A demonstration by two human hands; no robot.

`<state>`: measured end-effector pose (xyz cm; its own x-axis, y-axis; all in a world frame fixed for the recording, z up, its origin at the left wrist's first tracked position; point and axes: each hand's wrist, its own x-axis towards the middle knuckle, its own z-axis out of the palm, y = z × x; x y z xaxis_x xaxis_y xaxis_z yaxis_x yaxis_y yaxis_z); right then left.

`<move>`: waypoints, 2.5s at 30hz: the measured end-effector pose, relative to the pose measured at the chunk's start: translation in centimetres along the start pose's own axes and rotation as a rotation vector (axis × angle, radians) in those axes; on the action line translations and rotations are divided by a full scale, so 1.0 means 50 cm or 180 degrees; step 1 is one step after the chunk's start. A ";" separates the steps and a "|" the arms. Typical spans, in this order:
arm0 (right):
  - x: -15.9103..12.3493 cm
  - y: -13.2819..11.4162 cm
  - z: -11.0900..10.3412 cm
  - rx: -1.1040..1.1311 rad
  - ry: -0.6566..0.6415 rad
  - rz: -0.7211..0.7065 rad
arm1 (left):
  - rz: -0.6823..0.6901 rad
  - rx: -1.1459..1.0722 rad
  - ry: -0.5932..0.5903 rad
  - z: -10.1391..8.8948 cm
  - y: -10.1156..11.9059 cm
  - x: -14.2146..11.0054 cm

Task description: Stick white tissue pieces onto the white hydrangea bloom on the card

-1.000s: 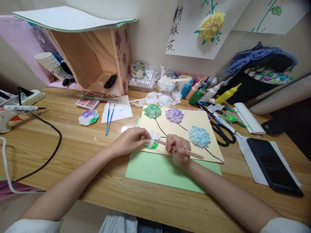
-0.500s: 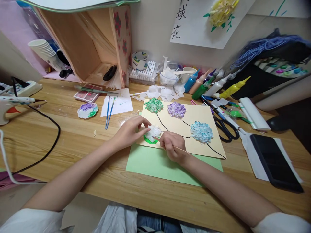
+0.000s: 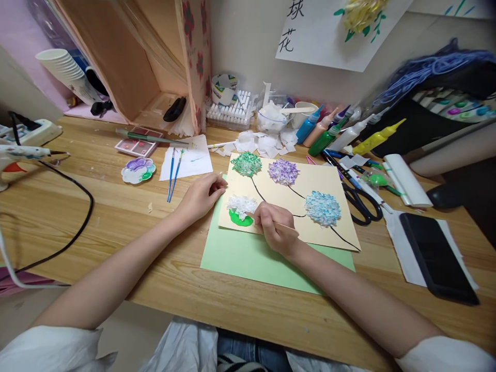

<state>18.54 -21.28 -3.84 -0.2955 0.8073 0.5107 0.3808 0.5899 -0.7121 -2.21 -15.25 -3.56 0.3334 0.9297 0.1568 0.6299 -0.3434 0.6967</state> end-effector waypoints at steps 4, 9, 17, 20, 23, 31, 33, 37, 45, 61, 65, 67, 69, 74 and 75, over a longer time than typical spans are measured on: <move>0.008 -0.002 0.000 0.0005 -0.0009 0.0315 | -0.0021 -0.0067 0.0022 0.002 -0.003 0.000; 0.051 -0.017 0.000 -0.0110 -0.0121 0.0873 | -0.0032 -0.0100 0.0023 0.003 -0.006 0.001; 0.122 -0.026 0.004 -0.0290 -0.0485 0.1386 | 0.0029 -0.0114 0.0001 0.003 -0.006 0.002; 0.110 -0.034 -0.006 -0.0199 -0.0597 0.1268 | 0.0019 -0.0120 0.0017 0.001 -0.006 0.002; 0.072 -0.041 -0.026 0.0094 -0.0321 0.1000 | 0.0005 -0.0105 0.0018 0.000 -0.004 0.002; -0.010 -0.004 -0.038 0.1593 0.0769 0.1843 | -0.0164 -0.0094 0.0104 -0.012 0.004 0.002; -0.008 0.005 -0.031 0.1937 0.0867 0.2166 | -0.0261 -0.0033 0.0350 -0.026 0.000 0.024; -0.004 0.017 -0.023 0.2309 0.0876 0.2371 | -0.0131 0.0698 0.0577 -0.056 -0.010 0.108; -0.011 0.023 -0.024 0.2473 0.0901 0.2427 | -0.0334 0.1479 0.0204 -0.041 -0.031 0.247; -0.006 0.017 -0.027 0.2492 0.0892 0.2339 | -0.0282 0.0741 0.0806 -0.060 -0.028 0.248; -0.009 0.018 -0.027 0.2463 0.0859 0.2296 | -0.0007 0.0606 0.1099 -0.111 -0.020 0.237; -0.011 0.020 -0.027 0.2484 0.0841 0.2300 | 0.0109 0.0605 0.1179 -0.135 -0.023 0.235; -0.012 0.021 -0.027 0.2500 0.0840 0.2306 | 0.0085 0.0424 0.1171 -0.154 -0.029 0.233; -0.010 0.022 -0.025 0.2485 0.0849 0.2272 | -0.0651 -0.1287 0.0554 -0.160 -0.017 0.202; -0.010 0.022 -0.025 0.2473 0.0852 0.2275 | -0.0757 -0.1506 0.0334 -0.154 -0.007 0.187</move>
<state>20.21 -21.00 -4.27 0.0104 0.9926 -0.1212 -0.2970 -0.1127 -0.9482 -4.71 -5.41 3.08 0.1329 0.9911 0.0084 0.2866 -0.0465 0.9569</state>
